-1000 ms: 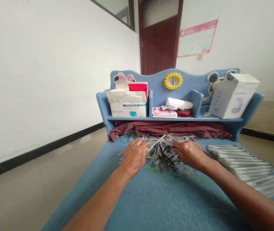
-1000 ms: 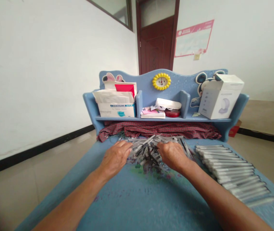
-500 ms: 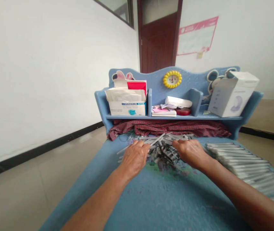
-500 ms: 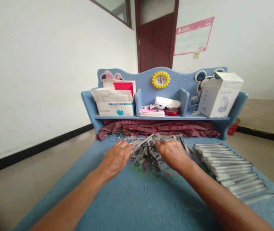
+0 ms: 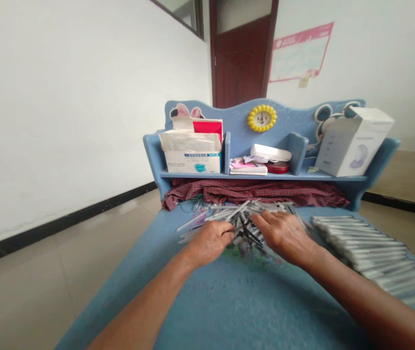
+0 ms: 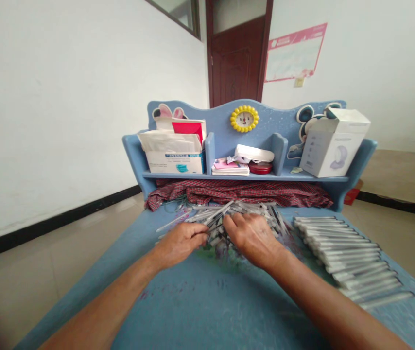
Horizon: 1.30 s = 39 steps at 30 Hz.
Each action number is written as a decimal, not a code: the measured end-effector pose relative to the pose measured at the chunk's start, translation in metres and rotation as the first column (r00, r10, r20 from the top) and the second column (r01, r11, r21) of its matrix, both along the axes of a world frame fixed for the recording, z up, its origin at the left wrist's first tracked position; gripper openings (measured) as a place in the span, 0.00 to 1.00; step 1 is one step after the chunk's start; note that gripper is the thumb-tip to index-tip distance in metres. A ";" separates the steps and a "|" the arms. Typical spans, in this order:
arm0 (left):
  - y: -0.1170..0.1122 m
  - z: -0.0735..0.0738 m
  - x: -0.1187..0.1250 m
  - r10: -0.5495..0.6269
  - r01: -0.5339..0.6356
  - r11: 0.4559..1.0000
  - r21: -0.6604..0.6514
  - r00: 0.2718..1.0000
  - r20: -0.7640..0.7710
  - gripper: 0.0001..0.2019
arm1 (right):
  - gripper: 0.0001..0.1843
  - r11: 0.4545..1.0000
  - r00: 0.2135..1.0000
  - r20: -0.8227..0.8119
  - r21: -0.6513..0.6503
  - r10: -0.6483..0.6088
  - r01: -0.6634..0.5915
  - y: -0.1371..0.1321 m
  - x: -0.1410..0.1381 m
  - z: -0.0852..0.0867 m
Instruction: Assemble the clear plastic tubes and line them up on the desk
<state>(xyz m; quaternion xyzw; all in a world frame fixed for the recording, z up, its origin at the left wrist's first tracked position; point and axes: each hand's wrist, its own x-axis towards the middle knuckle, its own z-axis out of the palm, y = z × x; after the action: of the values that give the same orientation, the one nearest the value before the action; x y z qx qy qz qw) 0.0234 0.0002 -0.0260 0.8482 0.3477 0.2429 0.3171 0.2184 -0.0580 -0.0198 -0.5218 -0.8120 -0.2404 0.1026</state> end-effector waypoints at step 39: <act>0.004 -0.001 -0.001 0.196 0.008 0.920 -0.392 0.857 0.477 0.10 | 0.06 0.682 0.378 -0.894 -0.432 -0.239 -0.590 0.031 -0.015 -0.013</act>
<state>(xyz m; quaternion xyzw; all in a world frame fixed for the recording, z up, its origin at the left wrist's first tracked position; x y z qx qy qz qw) 0.0222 0.0042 -0.0275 0.6580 0.3341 0.4006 0.5431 0.2036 -0.0273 -0.0324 -0.4583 -0.6967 0.4284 0.3479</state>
